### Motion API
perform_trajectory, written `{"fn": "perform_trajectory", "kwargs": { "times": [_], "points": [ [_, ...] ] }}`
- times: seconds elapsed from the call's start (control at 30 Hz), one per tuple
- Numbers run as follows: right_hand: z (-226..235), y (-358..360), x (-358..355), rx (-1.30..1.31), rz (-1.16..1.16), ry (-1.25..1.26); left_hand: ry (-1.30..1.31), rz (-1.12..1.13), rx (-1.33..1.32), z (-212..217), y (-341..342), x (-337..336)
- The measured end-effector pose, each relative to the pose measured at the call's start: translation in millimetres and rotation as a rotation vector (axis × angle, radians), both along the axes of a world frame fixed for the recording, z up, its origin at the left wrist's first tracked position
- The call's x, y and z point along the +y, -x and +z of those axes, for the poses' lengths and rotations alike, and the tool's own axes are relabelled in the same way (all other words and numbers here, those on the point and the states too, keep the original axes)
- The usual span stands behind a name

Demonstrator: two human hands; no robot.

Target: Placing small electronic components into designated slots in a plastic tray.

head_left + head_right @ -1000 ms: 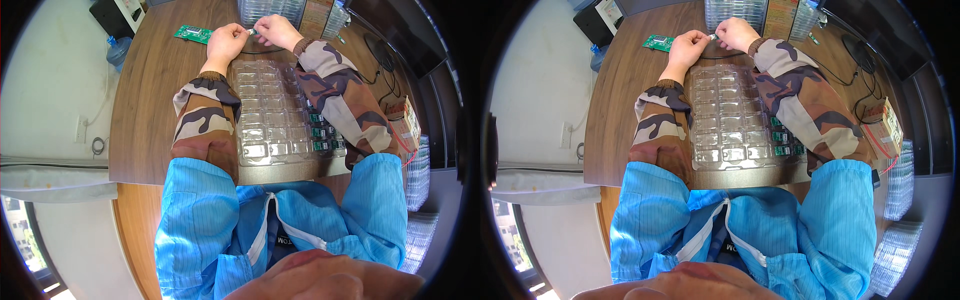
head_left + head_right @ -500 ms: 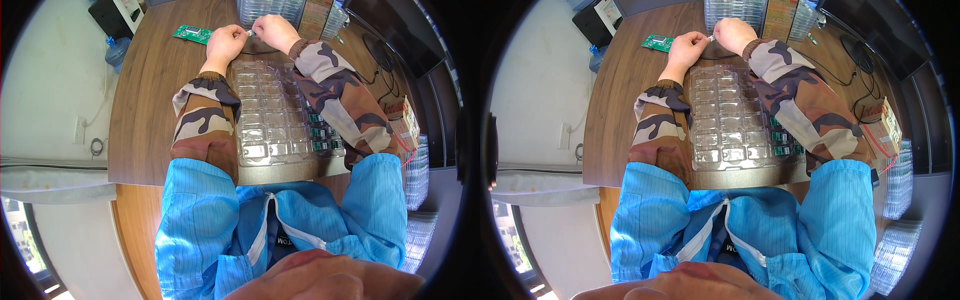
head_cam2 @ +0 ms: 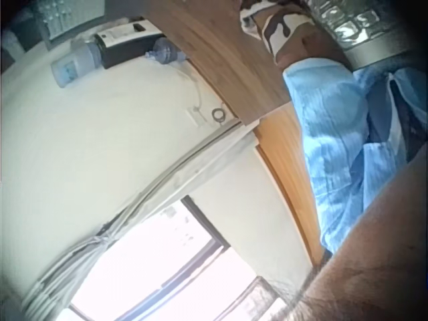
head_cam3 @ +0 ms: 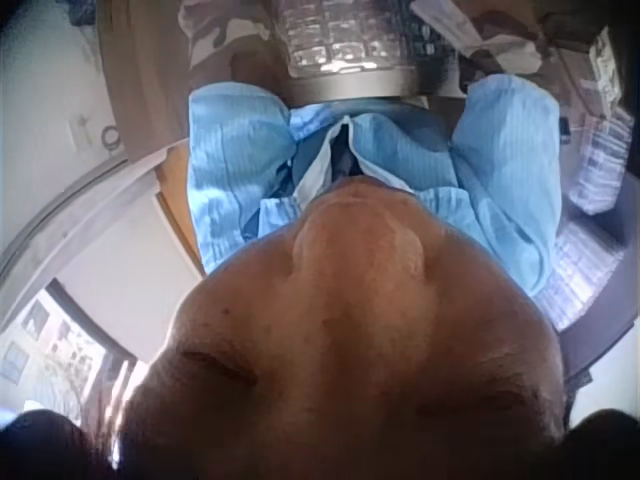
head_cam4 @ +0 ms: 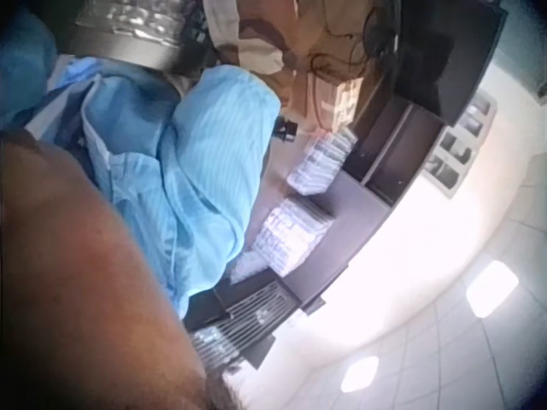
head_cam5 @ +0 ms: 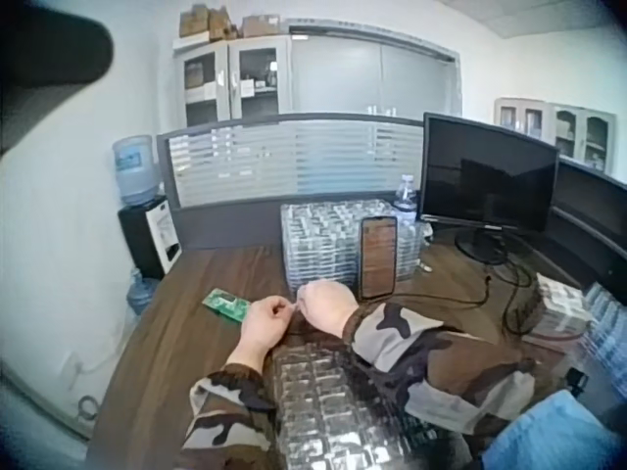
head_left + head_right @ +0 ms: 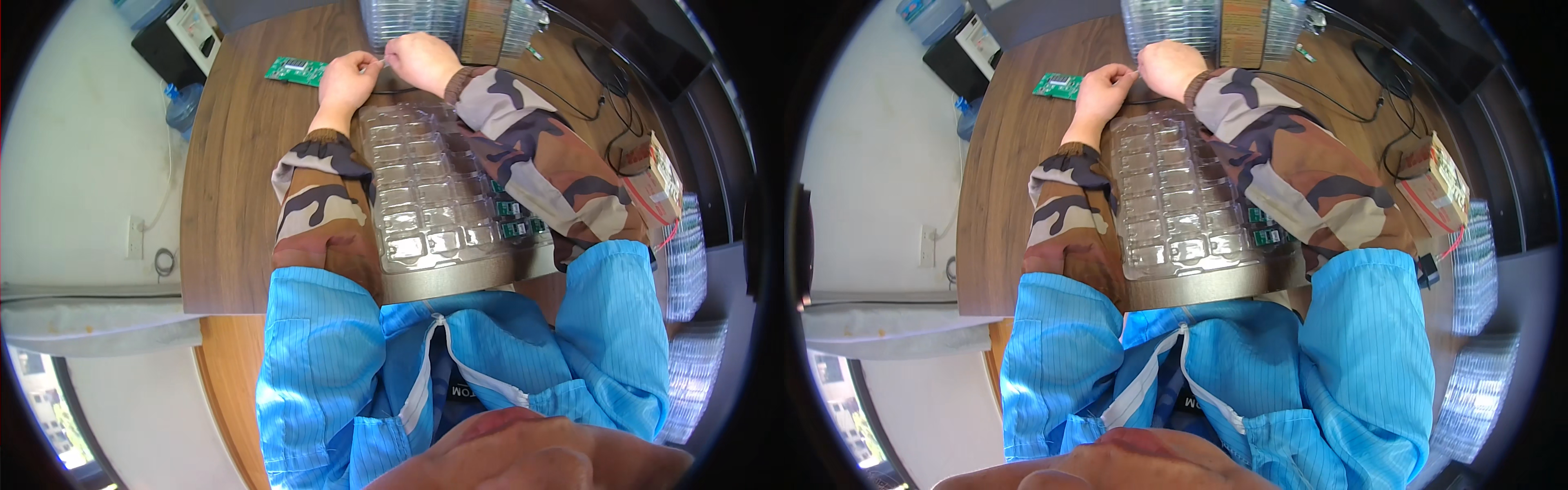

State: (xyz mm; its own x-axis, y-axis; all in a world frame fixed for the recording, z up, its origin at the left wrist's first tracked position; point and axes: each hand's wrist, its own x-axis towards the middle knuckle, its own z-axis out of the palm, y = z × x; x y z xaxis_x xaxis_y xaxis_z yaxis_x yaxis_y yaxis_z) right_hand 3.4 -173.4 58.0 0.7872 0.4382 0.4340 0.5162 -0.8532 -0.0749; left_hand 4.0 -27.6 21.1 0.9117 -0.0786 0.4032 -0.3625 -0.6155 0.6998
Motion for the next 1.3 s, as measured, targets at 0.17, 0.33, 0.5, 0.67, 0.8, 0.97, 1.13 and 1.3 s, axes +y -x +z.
{"fn": "perform_trajectory", "kwargs": {
  "times": [0.17,0.33,0.5,0.67,0.8,0.97,1.13,1.3],
  "points": [
    [19.8,53.9,-22.8,0.13,-0.07,-0.001,0.012,-0.012,-0.001,-0.9,1.7,-0.2],
    [37.9,174.3,-107.4,0.165,0.005,-0.005,0.026,0.034,-0.027,-2.6,8.0,10.0],
    [36.6,264.1,-212.3,0.088,-0.666,0.231,0.029,-0.002,-0.046,-2.9,1.3,6.9],
    [8.9,307.7,-251.1,0.19,-0.95,0.511,0.013,-0.023,-0.045,-1.8,1.5,8.9],
    [-2.8,311.6,-267.1,0.147,-0.953,0.539,0.054,-0.047,-0.044,-6.3,1.6,8.7],
    [9.3,313.7,-254.3,0.08,-1.04,0.56,0.079,-0.055,-0.047,-6.3,-0.2,11.0],
    [-6.2,312.9,-276.4,0.205,-0.988,0.474,0.087,-0.084,-0.029,-7.9,-5.0,10.6],
    [-11.9,311.0,-285.4,0.293,-0.885,0.587,0.097,-0.075,-0.011,-7.5,-4.7,9.6]
  ]
}}
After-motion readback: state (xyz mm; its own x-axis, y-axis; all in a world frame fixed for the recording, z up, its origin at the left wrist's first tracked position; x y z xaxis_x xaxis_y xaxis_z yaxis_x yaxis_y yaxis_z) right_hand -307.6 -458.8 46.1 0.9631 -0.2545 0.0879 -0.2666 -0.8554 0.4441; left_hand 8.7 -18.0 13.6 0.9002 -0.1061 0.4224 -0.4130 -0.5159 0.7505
